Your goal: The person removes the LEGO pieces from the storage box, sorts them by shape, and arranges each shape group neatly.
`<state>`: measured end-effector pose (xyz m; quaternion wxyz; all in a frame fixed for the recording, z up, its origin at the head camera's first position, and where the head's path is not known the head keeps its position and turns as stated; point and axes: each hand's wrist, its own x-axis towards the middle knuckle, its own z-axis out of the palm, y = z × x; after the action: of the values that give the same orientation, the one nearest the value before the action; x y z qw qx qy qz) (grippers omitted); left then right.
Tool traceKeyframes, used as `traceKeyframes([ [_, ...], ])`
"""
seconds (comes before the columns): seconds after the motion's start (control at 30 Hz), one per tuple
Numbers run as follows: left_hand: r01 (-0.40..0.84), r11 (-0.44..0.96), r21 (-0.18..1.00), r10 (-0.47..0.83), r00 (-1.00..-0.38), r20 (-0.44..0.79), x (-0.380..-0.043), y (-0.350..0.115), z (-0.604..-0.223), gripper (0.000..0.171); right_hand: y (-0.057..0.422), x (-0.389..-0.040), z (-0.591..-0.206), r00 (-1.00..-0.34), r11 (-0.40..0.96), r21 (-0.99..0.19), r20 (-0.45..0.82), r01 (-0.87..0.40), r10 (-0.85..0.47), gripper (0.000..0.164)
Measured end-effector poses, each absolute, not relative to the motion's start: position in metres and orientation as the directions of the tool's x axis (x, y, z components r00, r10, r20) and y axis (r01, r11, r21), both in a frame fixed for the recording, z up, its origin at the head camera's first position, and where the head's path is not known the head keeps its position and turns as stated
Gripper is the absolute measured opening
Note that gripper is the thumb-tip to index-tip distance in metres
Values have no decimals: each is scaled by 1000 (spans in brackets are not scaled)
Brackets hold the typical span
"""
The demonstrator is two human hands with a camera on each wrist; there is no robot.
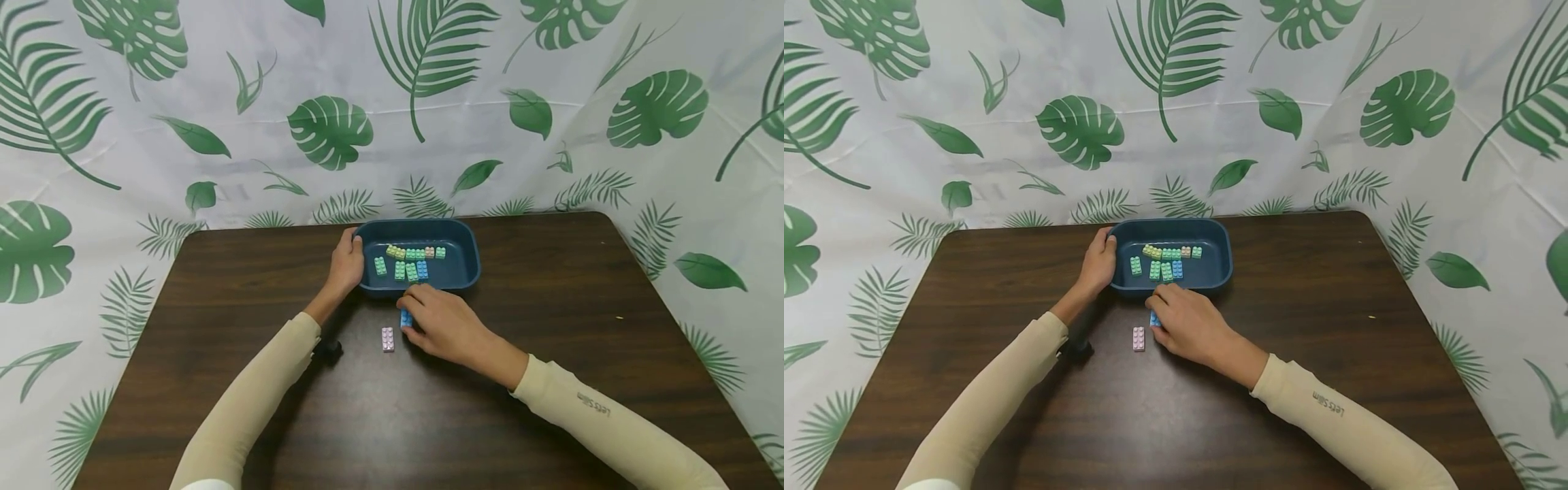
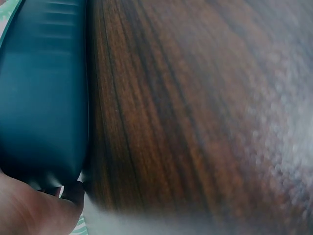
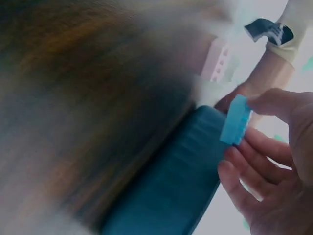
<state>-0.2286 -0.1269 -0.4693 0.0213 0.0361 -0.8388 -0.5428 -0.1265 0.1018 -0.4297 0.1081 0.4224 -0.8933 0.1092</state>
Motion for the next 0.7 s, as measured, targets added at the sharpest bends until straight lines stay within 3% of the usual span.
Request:
traceKeyframes([
  [0.4, -40, 419, 907, -88, -996, -3, -230, -128, -468, 41, 104, -124, -444, -644, 632, -132, 76, -763, -761, 35],
  [0.7, -39, 419, 907, -87, -996, -2, -230, -129, -468, 42, 103, -123, -449, -617, 602, -150, 78, -784, -783, 33],
])
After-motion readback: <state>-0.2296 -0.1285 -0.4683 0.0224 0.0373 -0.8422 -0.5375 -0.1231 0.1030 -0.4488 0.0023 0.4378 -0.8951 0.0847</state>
